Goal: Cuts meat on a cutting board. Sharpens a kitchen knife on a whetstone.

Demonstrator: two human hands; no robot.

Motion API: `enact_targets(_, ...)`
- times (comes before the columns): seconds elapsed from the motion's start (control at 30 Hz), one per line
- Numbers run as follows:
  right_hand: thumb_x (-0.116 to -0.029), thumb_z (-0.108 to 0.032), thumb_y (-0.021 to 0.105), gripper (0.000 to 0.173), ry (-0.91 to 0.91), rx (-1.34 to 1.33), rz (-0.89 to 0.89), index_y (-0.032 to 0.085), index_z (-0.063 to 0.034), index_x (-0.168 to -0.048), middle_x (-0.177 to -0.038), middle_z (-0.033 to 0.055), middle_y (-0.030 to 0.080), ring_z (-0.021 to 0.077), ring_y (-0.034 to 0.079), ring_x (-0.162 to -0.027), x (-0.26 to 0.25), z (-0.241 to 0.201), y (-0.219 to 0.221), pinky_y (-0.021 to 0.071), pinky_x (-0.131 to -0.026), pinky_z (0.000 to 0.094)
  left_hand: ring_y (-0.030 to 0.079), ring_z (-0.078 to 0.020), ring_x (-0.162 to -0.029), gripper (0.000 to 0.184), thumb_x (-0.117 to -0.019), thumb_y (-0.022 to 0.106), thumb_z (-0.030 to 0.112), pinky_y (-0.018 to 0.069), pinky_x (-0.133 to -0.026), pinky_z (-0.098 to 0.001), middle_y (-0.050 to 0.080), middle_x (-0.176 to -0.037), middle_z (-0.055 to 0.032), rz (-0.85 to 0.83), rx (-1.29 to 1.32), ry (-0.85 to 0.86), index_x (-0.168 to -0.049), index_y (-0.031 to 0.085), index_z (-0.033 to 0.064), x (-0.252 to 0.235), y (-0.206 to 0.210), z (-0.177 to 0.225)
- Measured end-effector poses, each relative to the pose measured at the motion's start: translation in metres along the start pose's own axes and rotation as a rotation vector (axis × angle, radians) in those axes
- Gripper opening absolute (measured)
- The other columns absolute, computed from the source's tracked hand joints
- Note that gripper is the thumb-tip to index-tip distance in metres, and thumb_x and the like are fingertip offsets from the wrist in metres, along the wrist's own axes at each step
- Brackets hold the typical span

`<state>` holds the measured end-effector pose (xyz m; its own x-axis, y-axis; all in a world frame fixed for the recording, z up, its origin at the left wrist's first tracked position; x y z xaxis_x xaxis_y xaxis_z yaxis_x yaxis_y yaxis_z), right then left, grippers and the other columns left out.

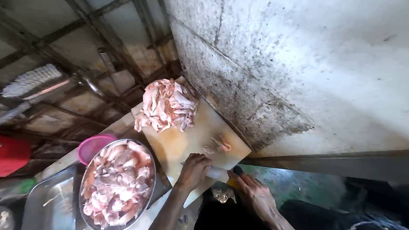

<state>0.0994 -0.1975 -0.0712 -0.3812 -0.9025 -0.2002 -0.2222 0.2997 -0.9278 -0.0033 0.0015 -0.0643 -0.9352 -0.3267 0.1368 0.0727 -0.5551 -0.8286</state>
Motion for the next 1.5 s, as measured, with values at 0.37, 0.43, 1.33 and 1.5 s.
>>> enact_targets(0.37,-0.102,-0.039,0.058,0.047,0.496,-0.538,-0.695,0.059,-0.0154,-0.142,-0.112,0.018,0.073,0.0351,0.072,-0.102,0.013,0.049,0.069,0.0558,-0.092,0.0574,0.063,-0.0282,-0.125,0.032,-0.1057,0.051,0.026,0.0484,-0.11,-0.0467,0.067,-0.13,-0.0133,0.021,-0.069,-0.805,-0.122,0.074,0.0099,0.025,-0.036,-0.156)
enact_targets(0.43,-0.1021,-0.038,0.058,0.045,0.559,-0.506,-0.637,0.06,-0.0159,-0.142,-0.111,0.0182,0.073,0.0359,0.072,-0.101,0.012,0.058,0.065,0.056,-0.091,0.0579,0.059,-0.0283,-0.13,0.032,-0.1048,0.053,0.027,0.0453,-0.113,-0.0461,0.066,-0.133,-0.0129,0.036,-0.092,-0.781,-0.124,0.073,0.011,0.012,-0.042,-0.158)
enact_targets(1.33,-0.0996,-0.032,0.063,0.04,0.572,-0.517,-0.329,0.065,-0.0106,-0.133,-0.095,0.0162,0.075,0.0344,0.074,-0.083,0.053,0.064,0.013,0.0581,-0.077,0.0579,0.071,-0.0151,-0.074,0.017,-0.0972,0.057,-0.001,0.0618,-0.073,-0.0346,0.075,-0.096,-0.0077,0.492,0.529,-0.502,-0.099,0.074,0.0012,-0.051,-0.039,-0.14)
enact_targets(1.5,-0.0995,-0.029,0.063,0.04,0.53,-0.512,-0.394,0.064,-0.0113,-0.135,-0.101,0.0178,0.075,0.0369,0.074,-0.091,0.041,0.058,0.015,0.0575,-0.083,0.0588,0.074,-0.0169,-0.081,0.023,-0.0984,0.057,0.001,0.063,-0.076,-0.0357,0.077,-0.106,-0.0085,0.447,0.363,-0.591,-0.109,0.076,0.0051,-0.023,-0.031,-0.135)
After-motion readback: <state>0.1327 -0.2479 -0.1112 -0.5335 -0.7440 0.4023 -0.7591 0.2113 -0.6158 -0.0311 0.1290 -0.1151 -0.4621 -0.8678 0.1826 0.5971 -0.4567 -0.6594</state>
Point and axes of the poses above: each hand's wrist, its own x-axis away from the middle knuckle, its own y-axis out of the palm, z = x × y, the point moved 6 cm from there along -x, towards the middle knuckle
